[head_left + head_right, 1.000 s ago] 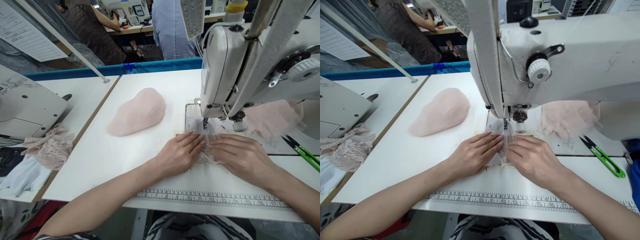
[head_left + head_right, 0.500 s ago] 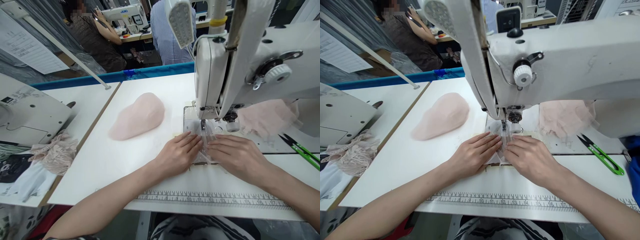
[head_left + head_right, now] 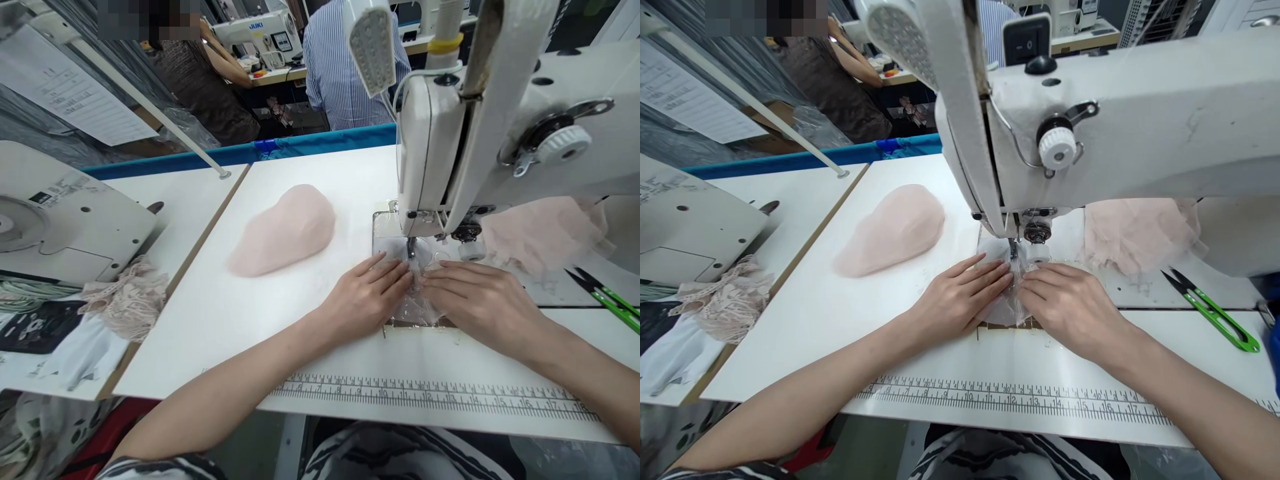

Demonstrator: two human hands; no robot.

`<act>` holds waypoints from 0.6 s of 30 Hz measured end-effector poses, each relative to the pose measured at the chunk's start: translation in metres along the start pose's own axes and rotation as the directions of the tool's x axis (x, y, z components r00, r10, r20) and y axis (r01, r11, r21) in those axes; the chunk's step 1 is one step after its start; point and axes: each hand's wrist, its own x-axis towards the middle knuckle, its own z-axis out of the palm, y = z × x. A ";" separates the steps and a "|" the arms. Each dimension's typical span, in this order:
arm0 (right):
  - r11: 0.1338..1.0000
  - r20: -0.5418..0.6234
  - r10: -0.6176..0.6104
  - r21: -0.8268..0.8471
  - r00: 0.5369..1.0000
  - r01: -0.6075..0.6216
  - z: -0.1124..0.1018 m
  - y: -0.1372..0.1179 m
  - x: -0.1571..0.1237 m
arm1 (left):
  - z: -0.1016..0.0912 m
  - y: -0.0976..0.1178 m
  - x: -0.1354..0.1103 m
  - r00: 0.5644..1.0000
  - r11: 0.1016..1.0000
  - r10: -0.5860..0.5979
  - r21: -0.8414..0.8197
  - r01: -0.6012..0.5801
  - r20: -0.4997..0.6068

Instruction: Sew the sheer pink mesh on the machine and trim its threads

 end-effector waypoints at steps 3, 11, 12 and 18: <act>1.000 -0.003 -0.010 -0.011 1.000 0.010 0.000 0.001 0.001 | 0.000 0.000 0.000 1.000 1.000 -0.011 -0.019 0.010 -0.014; 0.996 0.050 -0.031 -0.079 0.998 0.035 0.002 -0.002 -0.004 | -0.002 -0.001 -0.005 0.998 0.998 0.036 -0.047 -0.039 -0.061; 0.996 0.049 -0.034 -0.082 0.998 0.038 0.003 -0.003 -0.004 | -0.002 -0.002 -0.005 0.998 0.998 0.033 -0.052 -0.036 -0.058; 0.994 0.061 -0.034 -0.097 0.998 0.040 0.005 -0.003 -0.005 | -0.001 -0.006 -0.001 1.000 0.998 -0.009 -0.057 0.008 -0.028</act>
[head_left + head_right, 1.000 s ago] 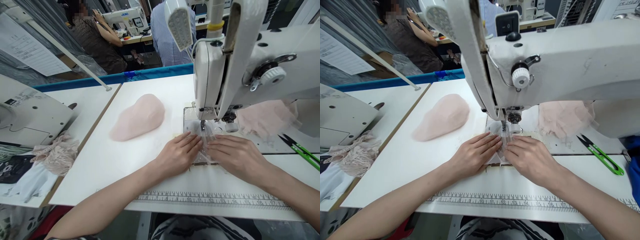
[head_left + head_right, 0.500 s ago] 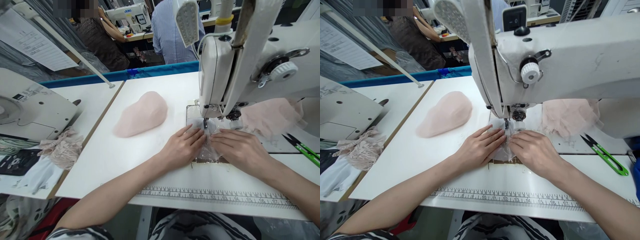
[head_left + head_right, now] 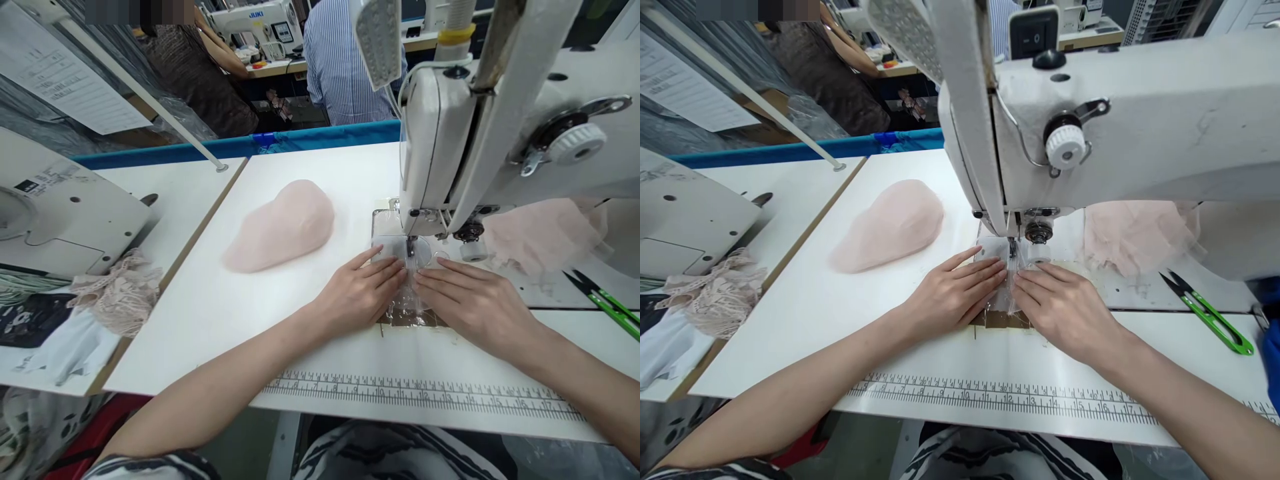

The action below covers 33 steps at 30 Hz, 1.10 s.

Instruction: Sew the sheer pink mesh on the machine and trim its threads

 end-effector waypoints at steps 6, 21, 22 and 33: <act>1.000 -0.009 0.010 -0.013 1.000 -0.010 0.003 0.003 0.002 | 0.000 -0.002 0.002 1.000 0.999 -0.019 0.039 0.019 0.017; 0.993 -0.021 0.080 -0.080 0.997 -0.082 0.004 0.001 0.006 | -0.003 0.005 0.001 1.000 0.998 -0.013 0.055 0.014 -0.010; 0.991 -0.024 0.095 -0.088 0.995 -0.097 0.004 0.001 0.007 | -0.002 0.004 0.002 1.000 0.998 -0.025 0.054 0.025 0.003; 0.968 0.007 0.162 -0.197 0.987 -0.157 0.007 0.006 0.014 | 0.004 -0.008 0.009 0.990 0.992 -0.127 0.023 0.126 0.058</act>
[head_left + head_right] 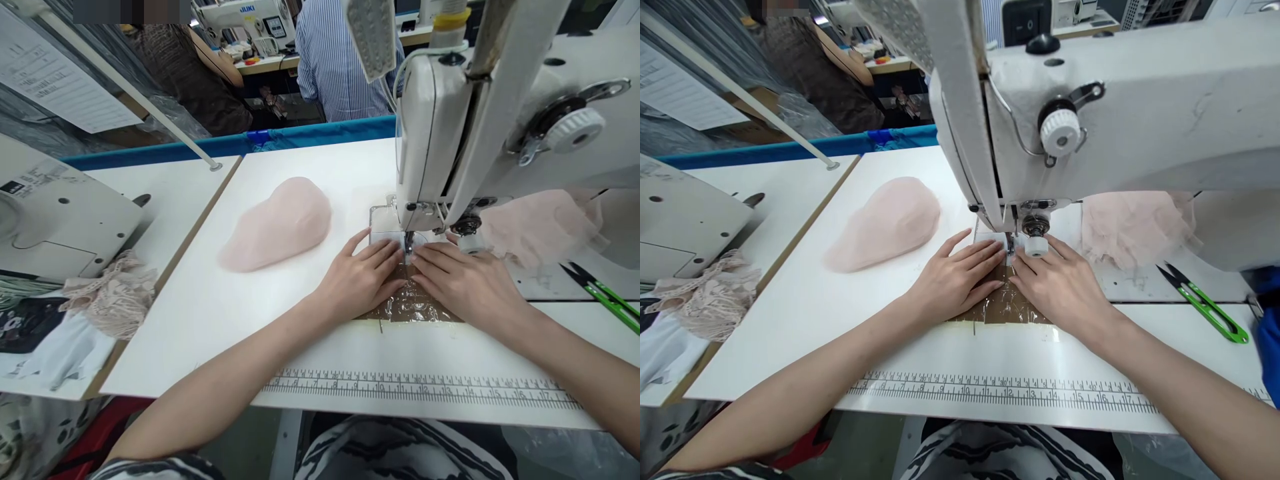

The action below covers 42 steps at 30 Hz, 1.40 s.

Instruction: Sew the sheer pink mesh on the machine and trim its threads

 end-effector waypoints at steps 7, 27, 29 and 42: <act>0.999 0.036 0.034 0.017 0.999 -0.035 0.002 0.002 -0.001 | 0.004 -0.006 0.003 0.996 0.997 -0.063 -0.029 0.065 0.064; 0.874 0.024 -0.170 0.466 0.985 0.140 -0.007 -0.007 -0.006 | -0.014 0.031 -0.016 0.862 0.878 0.434 -0.091 -0.470 -0.264; 0.817 -0.023 -0.213 0.545 0.977 0.191 -0.008 -0.007 -0.006 | -0.021 0.030 -0.019 0.856 0.901 0.354 -0.108 -0.420 -0.376; 0.936 -0.051 0.233 0.284 0.971 -0.209 -0.020 0.005 -0.009 | -0.006 0.007 -0.010 0.923 0.854 -0.370 -0.350 0.384 0.109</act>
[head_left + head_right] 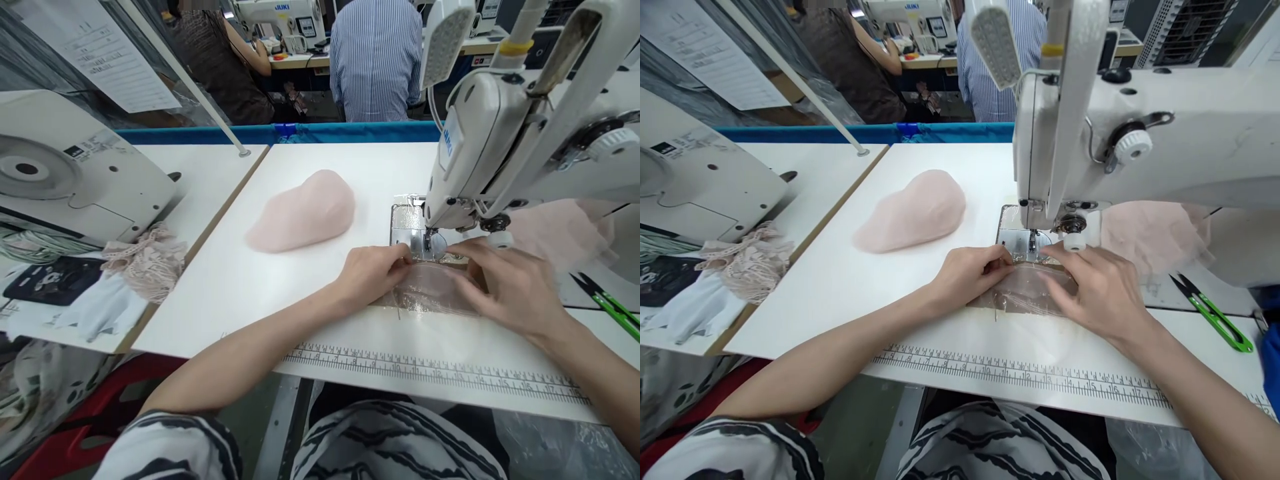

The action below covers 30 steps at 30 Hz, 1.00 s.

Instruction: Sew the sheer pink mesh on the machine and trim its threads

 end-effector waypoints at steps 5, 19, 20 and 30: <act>0.979 0.289 0.165 0.070 0.943 -0.192 -0.004 0.000 0.002 | -0.002 0.002 -0.002 0.997 0.995 -0.032 -0.097 0.024 -0.077; 0.579 0.580 0.434 0.407 0.690 -0.706 -0.011 0.010 0.006 | -0.007 0.001 -0.003 0.996 0.986 -0.076 -0.149 0.070 -0.037; 0.571 0.564 0.436 0.430 0.702 -0.700 -0.010 0.008 0.007 | -0.007 0.001 -0.003 0.997 0.989 -0.050 -0.138 0.042 -0.055; 0.577 0.506 0.284 0.588 0.815 -0.566 -0.003 -0.017 0.009 | 0.007 0.027 -0.004 0.823 0.837 0.515 0.345 -0.423 -0.240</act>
